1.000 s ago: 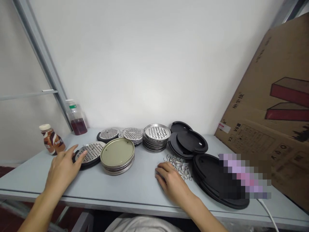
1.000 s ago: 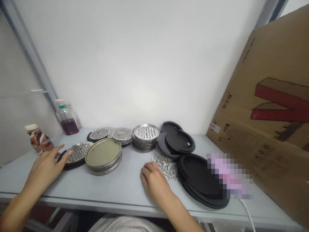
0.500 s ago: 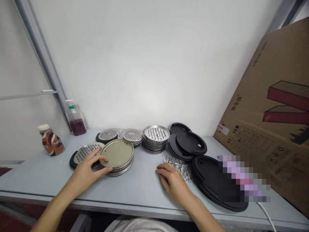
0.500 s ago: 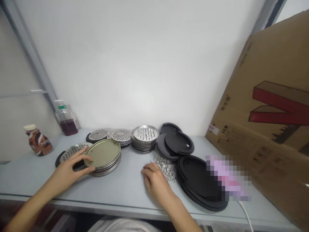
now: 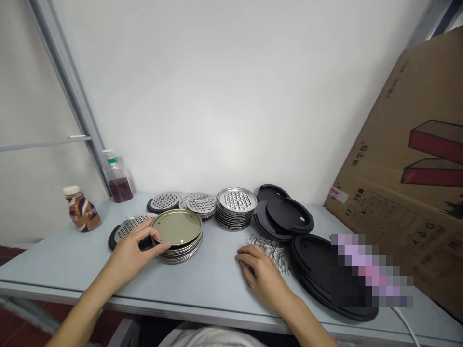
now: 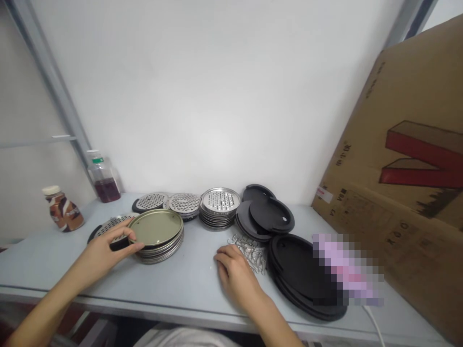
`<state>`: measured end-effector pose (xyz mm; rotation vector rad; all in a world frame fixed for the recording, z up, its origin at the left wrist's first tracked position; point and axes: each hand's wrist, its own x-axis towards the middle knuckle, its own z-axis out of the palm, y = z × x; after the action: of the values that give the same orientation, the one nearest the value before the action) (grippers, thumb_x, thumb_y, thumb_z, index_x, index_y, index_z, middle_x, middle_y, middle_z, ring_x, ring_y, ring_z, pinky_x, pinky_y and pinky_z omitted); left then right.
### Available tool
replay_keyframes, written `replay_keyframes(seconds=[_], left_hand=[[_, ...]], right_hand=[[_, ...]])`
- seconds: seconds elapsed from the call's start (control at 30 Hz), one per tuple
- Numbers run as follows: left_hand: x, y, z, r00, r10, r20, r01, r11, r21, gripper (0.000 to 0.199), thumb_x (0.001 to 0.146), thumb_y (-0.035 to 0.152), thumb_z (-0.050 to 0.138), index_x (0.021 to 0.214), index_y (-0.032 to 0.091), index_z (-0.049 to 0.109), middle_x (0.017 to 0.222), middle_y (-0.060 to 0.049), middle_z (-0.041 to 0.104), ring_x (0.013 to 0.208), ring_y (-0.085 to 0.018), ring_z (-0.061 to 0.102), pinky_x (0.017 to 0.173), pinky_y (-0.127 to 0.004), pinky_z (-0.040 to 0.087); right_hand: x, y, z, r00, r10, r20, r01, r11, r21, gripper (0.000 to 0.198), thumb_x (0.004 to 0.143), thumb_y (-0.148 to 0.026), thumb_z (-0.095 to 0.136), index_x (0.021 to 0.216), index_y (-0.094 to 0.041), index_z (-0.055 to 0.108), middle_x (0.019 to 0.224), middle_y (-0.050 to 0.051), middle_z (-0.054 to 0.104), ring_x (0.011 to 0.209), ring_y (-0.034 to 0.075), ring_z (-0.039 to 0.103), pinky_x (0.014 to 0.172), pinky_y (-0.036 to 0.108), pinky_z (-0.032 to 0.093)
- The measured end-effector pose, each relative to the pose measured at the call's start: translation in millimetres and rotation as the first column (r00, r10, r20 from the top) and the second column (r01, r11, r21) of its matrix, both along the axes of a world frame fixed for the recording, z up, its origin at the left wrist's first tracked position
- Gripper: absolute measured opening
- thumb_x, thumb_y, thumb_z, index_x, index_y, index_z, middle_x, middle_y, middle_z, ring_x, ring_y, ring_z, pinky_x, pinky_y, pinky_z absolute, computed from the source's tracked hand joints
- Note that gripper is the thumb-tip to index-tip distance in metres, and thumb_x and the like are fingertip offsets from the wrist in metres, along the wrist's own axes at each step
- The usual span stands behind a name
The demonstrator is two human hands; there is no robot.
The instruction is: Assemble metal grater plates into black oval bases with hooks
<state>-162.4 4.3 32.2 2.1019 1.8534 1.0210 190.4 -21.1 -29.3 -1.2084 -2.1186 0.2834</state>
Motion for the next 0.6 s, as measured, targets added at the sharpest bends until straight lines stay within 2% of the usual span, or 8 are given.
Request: replay_keyframes(seconds=[0.2, 0.33, 0.4, 0.47, 0.53, 0.6], left_hand=[[-2.2, -0.4, 9.8, 0.983, 0.019, 0.182, -0.014, 0.999, -0.028, 0.043, 0.068, 0.064, 0.075, 0.076, 0.024, 0.064, 0.141, -0.013, 0.058, 0.133, -0.037, 0.05, 0.116, -0.051, 0.028], [-1.3, -15.2, 20.2, 0.947, -0.085, 0.308, 0.091, 0.996, -0.004, 0.042, 0.069, 0.062, 0.076, 0.076, 0.023, 0.062, 0.145, -0.011, 0.055, 0.137, -0.036, 0.045, 0.116, -0.05, 0.029], [11.8, -27.7, 23.5, 0.925, -0.19, 0.329, 0.194, 0.981, 0.022, 0.038, 0.07, 0.058, 0.078, 0.075, 0.023, 0.062, 0.147, -0.01, 0.052, 0.139, -0.036, 0.043, 0.113, -0.048, 0.035], [35.4, -40.2, 20.2, 0.919, -0.269, 0.288, 0.271, 0.962, 0.036, 0.034, 0.069, 0.051, 0.081, 0.072, 0.023, 0.063, 0.149, -0.011, 0.05, 0.139, -0.036, 0.043, 0.114, -0.05, 0.033], [64.9, -49.4, 7.8, 0.92, -0.309, 0.242, 0.312, 0.95, 0.026, 0.028, 0.071, 0.044, 0.082, 0.072, 0.022, 0.064, 0.149, -0.012, 0.05, 0.138, -0.036, 0.044, 0.115, -0.053, 0.031], [92.5, -53.1, -11.1, 0.916, -0.341, 0.213, 0.343, 0.939, 0.026, 0.024, 0.071, 0.038, 0.083, 0.073, 0.022, 0.065, 0.152, -0.013, 0.046, 0.137, -0.035, 0.046, 0.113, -0.051, 0.035]], right_hand=[[0.6, 0.8, 0.8, 1.0, 0.004, -0.013, -0.004, 1.0, 0.007, 0.03, 0.088, -0.005, 0.051, 0.101, -0.02, 0.073, 0.106, 0.009, 0.069, 0.104, 0.023, 0.06, 0.094, 0.037, 0.05], [0.3, 2.7, -2.6, 0.995, -0.032, -0.096, 0.033, 0.999, 0.009, 0.03, 0.089, -0.009, 0.051, 0.105, -0.022, 0.072, 0.107, 0.009, 0.071, 0.102, 0.024, 0.064, 0.093, 0.038, 0.051], [1.2, 4.9, -5.3, 0.985, -0.092, -0.143, 0.095, 0.995, 0.013, 0.032, 0.089, -0.012, 0.05, 0.113, -0.02, 0.069, 0.112, 0.011, 0.071, 0.105, 0.025, 0.065, 0.095, 0.041, 0.051], [3.8, 7.4, -6.9, 0.97, -0.159, -0.183, 0.165, 0.986, 0.018, 0.036, 0.091, -0.014, 0.047, 0.122, -0.017, 0.064, 0.118, 0.014, 0.069, 0.109, 0.027, 0.064, 0.097, 0.045, 0.051], [8.3, 9.5, -6.4, 0.952, -0.209, -0.222, 0.218, 0.976, 0.02, 0.038, 0.093, -0.016, 0.043, 0.126, -0.015, 0.061, 0.12, 0.016, 0.069, 0.109, 0.027, 0.066, 0.095, 0.045, 0.052], [14.4, 10.6, -3.9, 0.94, -0.23, -0.251, 0.242, 0.97, 0.018, 0.037, 0.093, -0.016, 0.04, 0.123, -0.015, 0.063, 0.117, 0.015, 0.071, 0.105, 0.026, 0.068, 0.092, 0.042, 0.054]])
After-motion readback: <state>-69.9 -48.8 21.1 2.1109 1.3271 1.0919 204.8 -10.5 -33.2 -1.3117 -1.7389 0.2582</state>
